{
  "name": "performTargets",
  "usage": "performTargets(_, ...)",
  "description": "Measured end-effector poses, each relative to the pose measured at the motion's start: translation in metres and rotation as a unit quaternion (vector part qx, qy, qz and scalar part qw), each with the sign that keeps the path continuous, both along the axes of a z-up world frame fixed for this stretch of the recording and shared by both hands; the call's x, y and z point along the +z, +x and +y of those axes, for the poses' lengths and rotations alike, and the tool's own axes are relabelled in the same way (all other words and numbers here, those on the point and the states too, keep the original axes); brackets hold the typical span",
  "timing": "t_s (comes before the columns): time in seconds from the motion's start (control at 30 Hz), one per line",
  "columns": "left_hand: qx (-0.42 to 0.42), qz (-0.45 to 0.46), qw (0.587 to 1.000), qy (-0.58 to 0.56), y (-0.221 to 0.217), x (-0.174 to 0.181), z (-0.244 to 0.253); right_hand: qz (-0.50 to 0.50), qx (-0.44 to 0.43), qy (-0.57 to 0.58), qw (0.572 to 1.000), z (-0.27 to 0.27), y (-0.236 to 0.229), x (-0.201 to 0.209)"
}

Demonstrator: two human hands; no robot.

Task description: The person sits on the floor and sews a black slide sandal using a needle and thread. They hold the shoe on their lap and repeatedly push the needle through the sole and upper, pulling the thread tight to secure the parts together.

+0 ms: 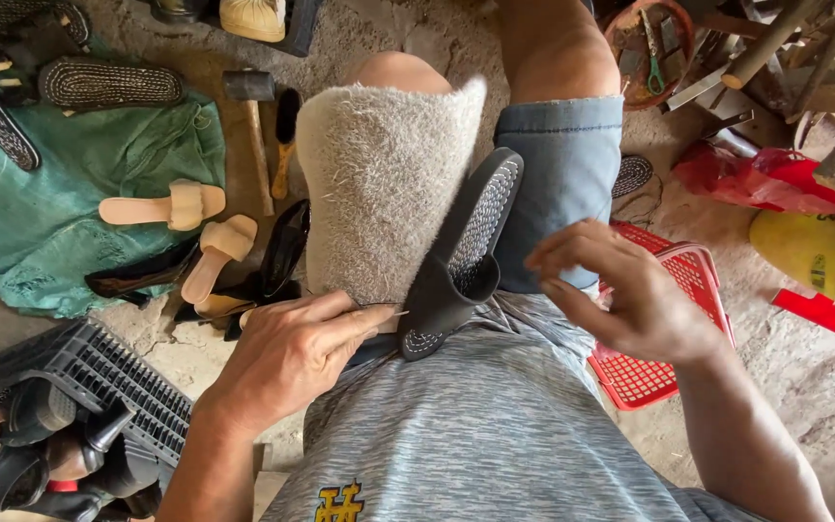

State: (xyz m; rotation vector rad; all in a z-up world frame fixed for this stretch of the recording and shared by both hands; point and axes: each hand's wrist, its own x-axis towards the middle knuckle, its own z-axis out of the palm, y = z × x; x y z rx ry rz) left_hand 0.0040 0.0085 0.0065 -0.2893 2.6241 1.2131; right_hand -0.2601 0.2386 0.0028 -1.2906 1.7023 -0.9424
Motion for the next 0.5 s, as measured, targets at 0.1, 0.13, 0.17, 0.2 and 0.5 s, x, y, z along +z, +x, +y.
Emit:
performTargets(0.1, 0.004, 0.001, 1.000, -0.012, -0.002, 0.002, 0.002, -0.348, -0.059, -0.010, 0.936, 0.010, -0.001, 0.003)
performTargets(0.13, 0.000, 0.003, 1.000, -0.017, -0.002, 0.003, 0.002, -0.492, -0.093, -0.053, 0.864, 0.014, 0.001, 0.002)
performTargets(0.17, 0.002, 0.004, 1.000, -0.017, -0.003, 0.001, 0.002, -0.492, -0.092, -0.052, 0.864, 0.010, 0.001, 0.005)
performTargets(0.2, -0.002, 0.002, 1.000, -0.024, -0.003, 0.001, 0.003, -0.481, -0.091, -0.048, 0.871, 0.005, 0.000, 0.008)
performTargets(0.5, -0.008, -0.032, 0.999, 0.031, -0.004, 0.009, 0.000, -0.100, -0.014, 0.202, 0.974, -0.038, 0.018, -0.018)
